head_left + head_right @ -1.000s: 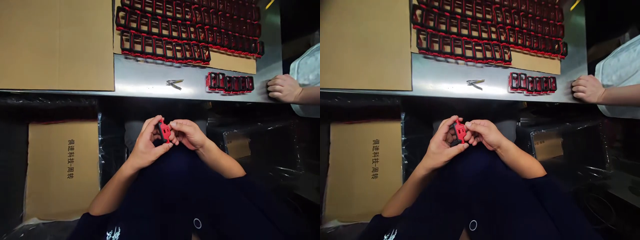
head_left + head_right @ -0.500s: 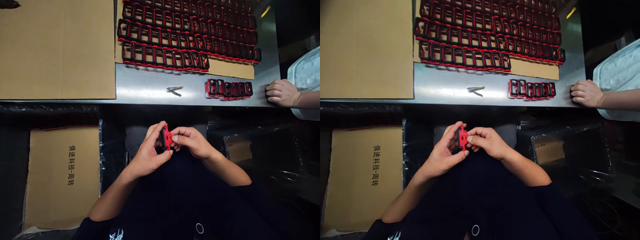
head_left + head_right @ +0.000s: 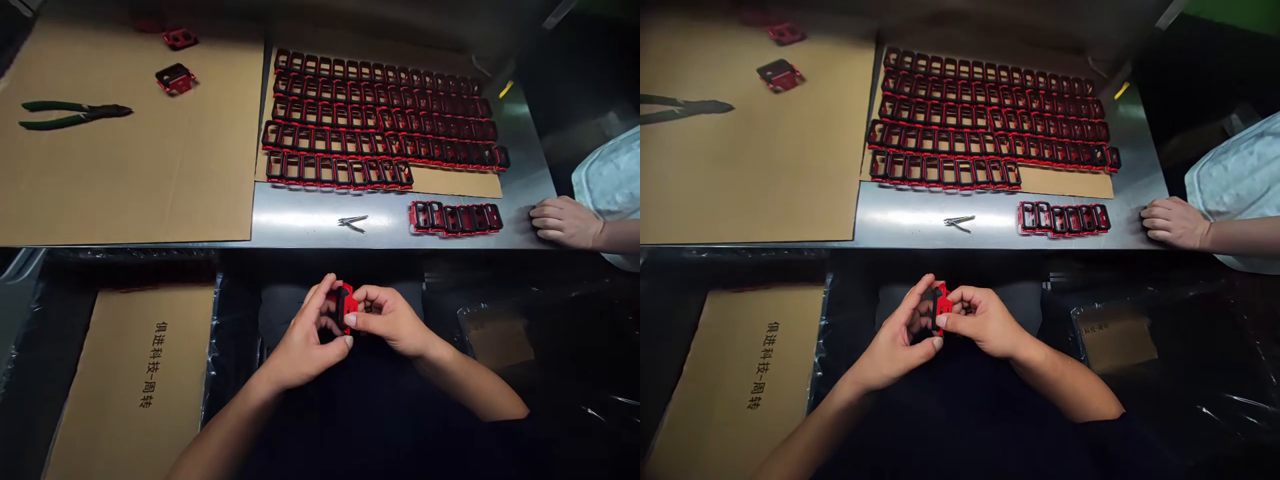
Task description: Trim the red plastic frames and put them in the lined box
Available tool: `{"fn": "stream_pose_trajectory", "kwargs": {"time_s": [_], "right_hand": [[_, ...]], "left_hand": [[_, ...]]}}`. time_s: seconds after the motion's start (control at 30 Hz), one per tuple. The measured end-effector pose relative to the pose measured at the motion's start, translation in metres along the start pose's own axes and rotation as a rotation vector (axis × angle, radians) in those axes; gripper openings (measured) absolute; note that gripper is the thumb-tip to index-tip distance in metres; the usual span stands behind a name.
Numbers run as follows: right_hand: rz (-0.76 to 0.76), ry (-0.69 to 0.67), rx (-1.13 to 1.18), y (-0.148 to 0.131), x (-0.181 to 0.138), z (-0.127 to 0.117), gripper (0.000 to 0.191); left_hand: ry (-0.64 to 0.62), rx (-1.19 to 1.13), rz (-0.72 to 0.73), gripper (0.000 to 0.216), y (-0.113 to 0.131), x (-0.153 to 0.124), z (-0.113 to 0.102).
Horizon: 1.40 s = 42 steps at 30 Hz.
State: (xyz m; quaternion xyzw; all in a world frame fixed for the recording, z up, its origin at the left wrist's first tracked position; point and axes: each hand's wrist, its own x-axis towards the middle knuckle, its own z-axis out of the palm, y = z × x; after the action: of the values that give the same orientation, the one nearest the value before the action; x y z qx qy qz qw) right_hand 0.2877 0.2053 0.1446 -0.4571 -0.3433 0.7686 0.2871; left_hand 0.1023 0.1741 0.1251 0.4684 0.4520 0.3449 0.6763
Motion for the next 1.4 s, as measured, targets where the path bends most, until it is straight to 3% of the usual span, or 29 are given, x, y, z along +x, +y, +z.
{"fn": "stream_pose_trajectory", "kwargs": {"time_s": [0.13, 0.37, 0.57, 0.7, 0.77, 0.87, 0.97, 1.07, 1.27, 1.4], "right_hand": [[-0.043, 0.018, 0.002, -0.001, -0.002, -0.005, 0.035], [0.016, -0.059, 0.004, 0.001, -0.007, -0.01, 0.034], [-0.043, -0.035, -0.043, 0.004, -0.009, -0.016, 0.028], [-0.092, -0.016, -0.106, 0.005, -0.007, -0.018, 0.029], [-0.152, 0.014, -0.22, 0.005, -0.006, -0.019, 0.025], [-0.374, 0.046, -0.504, 0.005, -0.005, -0.02, 0.013], [-0.596, 0.035, -0.696, 0.007, -0.004, -0.022, 0.012], [-0.661, 0.032, -0.743, 0.011, -0.001, -0.025, 0.015], [-0.636, 0.103, -0.734, 0.012, -0.002, -0.032, 0.02], [-0.329, 0.206, -0.412, 0.005, -0.006, -0.039, 0.022]], "left_hand": [[0.047, -0.183, -0.135, 0.058, 0.008, 0.007, 0.003], [0.076, -0.183, -0.134, 0.044, 0.01, 0.016, 0.008], [0.338, -0.315, -0.162, 0.057, 0.007, 0.021, 0.007], [0.268, -0.256, -0.195, 0.052, 0.009, 0.015, 0.006], [0.203, -0.193, -0.19, 0.049, 0.012, 0.012, 0.007], [0.116, -0.077, -0.185, 0.045, 0.018, 0.01, 0.01], [0.127, 0.01, -0.177, 0.048, 0.023, 0.012, 0.014], [0.164, 0.037, -0.126, 0.048, 0.023, 0.014, 0.018], [0.178, 0.163, 0.099, 0.046, 0.011, 0.011, 0.019], [0.251, 0.387, 0.302, 0.068, 0.001, 0.007, 0.016]]}}
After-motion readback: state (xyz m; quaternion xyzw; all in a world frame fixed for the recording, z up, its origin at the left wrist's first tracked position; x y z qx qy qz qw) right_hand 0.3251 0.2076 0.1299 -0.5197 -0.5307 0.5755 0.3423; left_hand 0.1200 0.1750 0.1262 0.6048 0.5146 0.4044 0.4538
